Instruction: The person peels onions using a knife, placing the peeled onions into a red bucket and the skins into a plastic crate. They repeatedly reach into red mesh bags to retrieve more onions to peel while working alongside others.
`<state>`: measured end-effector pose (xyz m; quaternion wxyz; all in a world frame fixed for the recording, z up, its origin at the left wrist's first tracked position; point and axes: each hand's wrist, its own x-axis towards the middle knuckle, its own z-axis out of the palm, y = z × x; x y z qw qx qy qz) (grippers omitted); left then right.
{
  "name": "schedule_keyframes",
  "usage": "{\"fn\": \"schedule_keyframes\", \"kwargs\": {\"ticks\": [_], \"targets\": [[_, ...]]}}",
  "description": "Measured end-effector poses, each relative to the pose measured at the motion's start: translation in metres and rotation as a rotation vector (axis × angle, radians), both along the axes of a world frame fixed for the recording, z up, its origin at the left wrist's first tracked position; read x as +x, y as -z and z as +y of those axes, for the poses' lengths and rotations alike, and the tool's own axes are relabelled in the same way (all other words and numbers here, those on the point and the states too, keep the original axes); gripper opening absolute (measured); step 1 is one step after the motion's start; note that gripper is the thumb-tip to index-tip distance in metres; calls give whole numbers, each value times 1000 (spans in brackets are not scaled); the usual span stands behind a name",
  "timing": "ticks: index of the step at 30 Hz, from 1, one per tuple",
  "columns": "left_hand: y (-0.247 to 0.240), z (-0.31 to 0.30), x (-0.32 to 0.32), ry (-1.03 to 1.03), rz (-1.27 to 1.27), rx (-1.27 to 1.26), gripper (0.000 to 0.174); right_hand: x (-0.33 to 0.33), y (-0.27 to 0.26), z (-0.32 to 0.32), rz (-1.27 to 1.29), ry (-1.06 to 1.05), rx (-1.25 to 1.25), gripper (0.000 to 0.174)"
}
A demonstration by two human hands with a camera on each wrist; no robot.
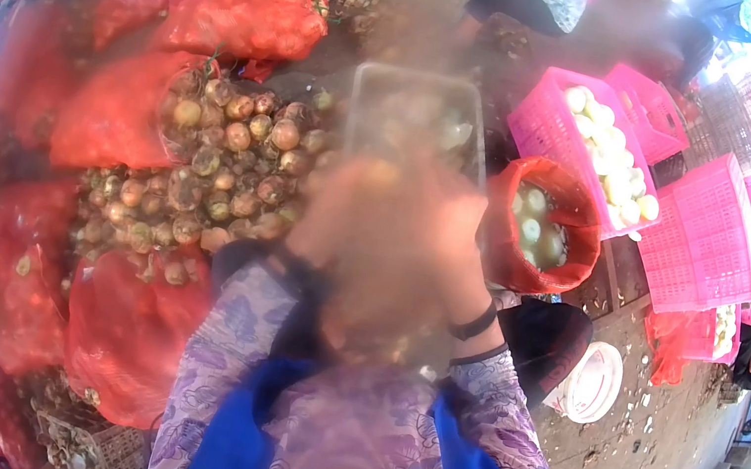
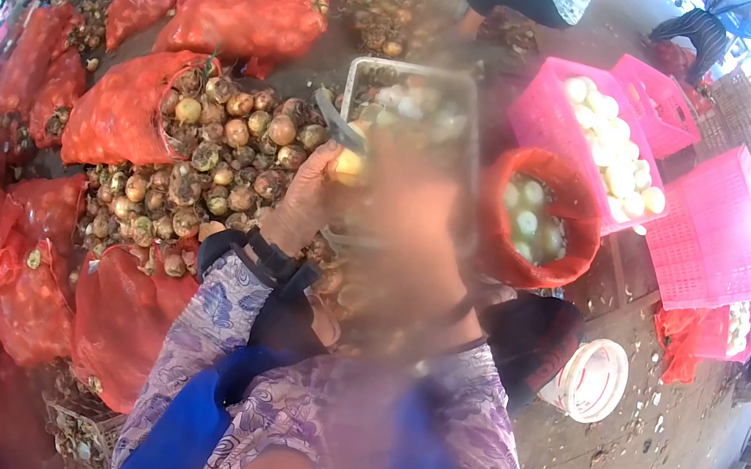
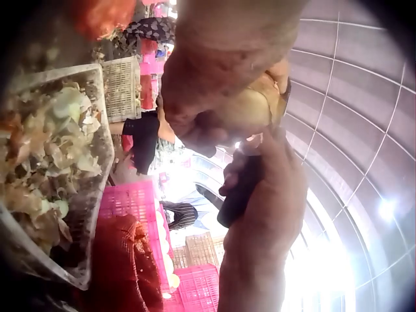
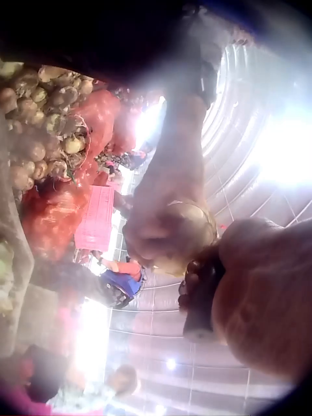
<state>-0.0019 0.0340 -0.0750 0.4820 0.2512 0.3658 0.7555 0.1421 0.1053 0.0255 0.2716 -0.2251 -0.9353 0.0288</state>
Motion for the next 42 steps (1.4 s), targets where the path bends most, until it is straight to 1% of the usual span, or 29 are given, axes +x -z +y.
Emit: {"fn": "schedule_keyframes", "kwargs": {"ticks": [1,2,3,4,6,7,9,10,12,13,15,16,17,18,19,21,22,24,25,27,28,31,33,36,37,38,40,41,42], "targets": [[2,-1,2,-50,138,-22,54,-1,-1,-1,-68,55,-12,50],[-28,-9,9,19,-58,22,56,-2,0,-1,-99,82,-18,48],[-47,-14,12,89,-253,68,58,-2,1,-1,-132,108,-23,47],[-51,-14,11,90,-252,69,58,0,8,-1,-59,101,-89,41],[-54,-17,9,76,-131,84,61,4,10,-6,12,95,-157,36],[-56,-18,8,69,-69,91,63,6,11,-10,306,-51,-551,36],[-58,-19,6,60,25,103,66,7,21,-6,605,-203,-941,37],[-60,-18,7,58,57,106,67,7,42,6,542,-138,-951,34],[-62,-17,9,41,42,124,67,7,45,10,479,-71,-960,32],[-60,-16,8,42,41,124,67,8,46,10,400,-15,-829,31],[-48,-13,3,40,46,125,68,9,44,9,324,41,-698,30],[-37,-10,1,41,47,126,68,9,45,10,323,48,-692,30],[-23,-7,-1,-10,129,80,69,9,46,11,324,52,-689,31],[-18,-7,-3,-35,172,59,69,10,47,12,325,55,-685,31],[-14,-6,-5,-60,215,36,70,10,48,13,369,82,-786,31],[-15,-8,-4,-23,145,13,71,12,49,15,411,112,-885,31],[-15,-10,-3,-9,120,4,71,11,50,15,450,111,-878,31],[-33,-14,-3,107,71,103,69,7,44,18,495,108,-869,30],[-40,-19,1,112,72,105,69,6,41,19,498,115,-872,30],[-51,-25,6,125,125,16,71,5,43,27,541,126,-916,29],[-54,-25,7,128,141,-10,71,5,46,30,568,129,-953,29],[-55,-25,8,180,101,65,78,11,53,31,621,122,-1111,28],[-62,-22,5,217,89,120,82,16,48,30,640,93,-1229,27],[-69,-24,5,235,125,86,83,21,45,24,670,56,-1347,27],[-54,-20,1,236,123,84,83,21,45,23,696,53,-1369,26],[-27,-13,-7,177,196,92,84,19,44,21,730,49,-1389,26],[-20,-9,-10,117,272,102,84,14,40,20,829,51,-1419,26],[-33,-10,-8,86,282,106,84,11,36,19,887,53,-1431,26],[-35,-10,-9,70,286,108,84,8,33,17,948,56,-1442,25]]}}
